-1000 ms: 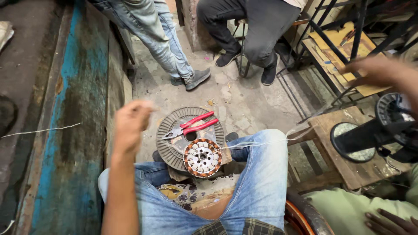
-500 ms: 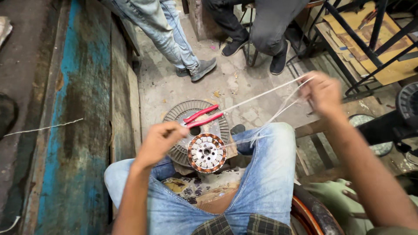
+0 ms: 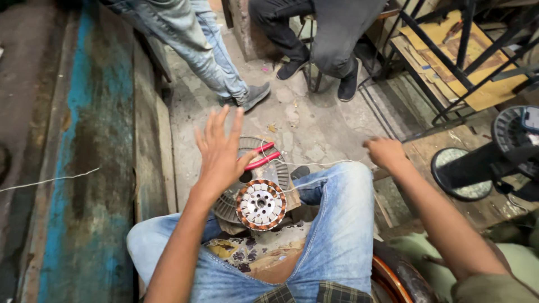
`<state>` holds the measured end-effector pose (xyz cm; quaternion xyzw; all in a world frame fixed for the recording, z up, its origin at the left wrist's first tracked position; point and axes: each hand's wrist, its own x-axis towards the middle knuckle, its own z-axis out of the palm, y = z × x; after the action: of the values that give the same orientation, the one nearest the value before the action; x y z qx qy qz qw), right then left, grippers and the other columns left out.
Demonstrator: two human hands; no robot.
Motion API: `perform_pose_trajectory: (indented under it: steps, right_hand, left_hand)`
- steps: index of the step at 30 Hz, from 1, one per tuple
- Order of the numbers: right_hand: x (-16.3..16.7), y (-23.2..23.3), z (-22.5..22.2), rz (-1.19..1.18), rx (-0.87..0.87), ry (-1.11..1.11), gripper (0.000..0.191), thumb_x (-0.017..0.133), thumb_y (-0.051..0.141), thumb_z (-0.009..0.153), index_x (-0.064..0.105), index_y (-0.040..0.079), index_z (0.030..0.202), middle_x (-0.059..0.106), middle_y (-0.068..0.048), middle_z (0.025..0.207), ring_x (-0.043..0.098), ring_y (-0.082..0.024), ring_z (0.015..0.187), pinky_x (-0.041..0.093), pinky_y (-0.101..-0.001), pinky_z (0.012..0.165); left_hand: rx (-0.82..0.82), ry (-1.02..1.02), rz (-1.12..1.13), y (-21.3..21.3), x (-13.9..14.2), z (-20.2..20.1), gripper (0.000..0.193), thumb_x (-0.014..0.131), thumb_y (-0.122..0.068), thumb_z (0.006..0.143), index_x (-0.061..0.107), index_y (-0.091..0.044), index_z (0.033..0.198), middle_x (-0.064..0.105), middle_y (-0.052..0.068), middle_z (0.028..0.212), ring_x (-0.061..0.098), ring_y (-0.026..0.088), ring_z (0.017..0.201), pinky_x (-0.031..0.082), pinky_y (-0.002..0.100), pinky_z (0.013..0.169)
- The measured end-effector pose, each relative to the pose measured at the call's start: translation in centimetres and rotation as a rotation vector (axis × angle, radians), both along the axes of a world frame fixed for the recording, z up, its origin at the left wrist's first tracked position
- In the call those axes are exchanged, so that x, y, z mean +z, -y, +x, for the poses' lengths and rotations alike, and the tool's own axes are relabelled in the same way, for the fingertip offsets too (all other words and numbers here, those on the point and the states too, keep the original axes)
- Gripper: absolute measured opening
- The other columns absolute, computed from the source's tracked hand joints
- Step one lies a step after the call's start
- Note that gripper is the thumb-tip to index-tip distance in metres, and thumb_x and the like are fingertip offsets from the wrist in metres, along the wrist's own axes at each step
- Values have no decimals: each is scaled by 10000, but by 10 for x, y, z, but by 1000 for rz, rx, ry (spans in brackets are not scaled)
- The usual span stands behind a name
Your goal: The person sits on the floor and winds white wire around the slots of a motor stator by hand. They repeatedly pull the wire, thread it through slots, and wrap it around the stator core. A pair of pliers rests on a fan guard nearby but is not used.
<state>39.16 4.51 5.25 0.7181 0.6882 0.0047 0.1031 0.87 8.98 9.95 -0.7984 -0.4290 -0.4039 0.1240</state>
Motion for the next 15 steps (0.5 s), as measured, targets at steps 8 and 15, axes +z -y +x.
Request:
perform_pose_trajectory:
  steps: [8, 15]
  right_hand:
    - [13, 15, -40, 583, 231, -157, 345, 641, 35, 803, 697, 166, 1117, 689, -38, 1122, 643, -274, 1072, 470, -443, 877]
    - [-21, 44, -92, 498, 381, -615, 266, 674, 86, 826, 690, 90, 1091, 685, -87, 996, 643, -299, 949, 480, -438, 820]
  left_hand:
    - [-440, -144, -381, 57, -34, -2, 215, 779, -181, 832, 744, -154, 1043, 671, 37, 1109, 580, 276, 1159, 395, 499, 1060]
    - [-473, -140, -372, 79, -60, -5, 185, 748, -152, 814, 753, -107, 993, 638, 42, 986, 601, 253, 991, 421, 442, 956]
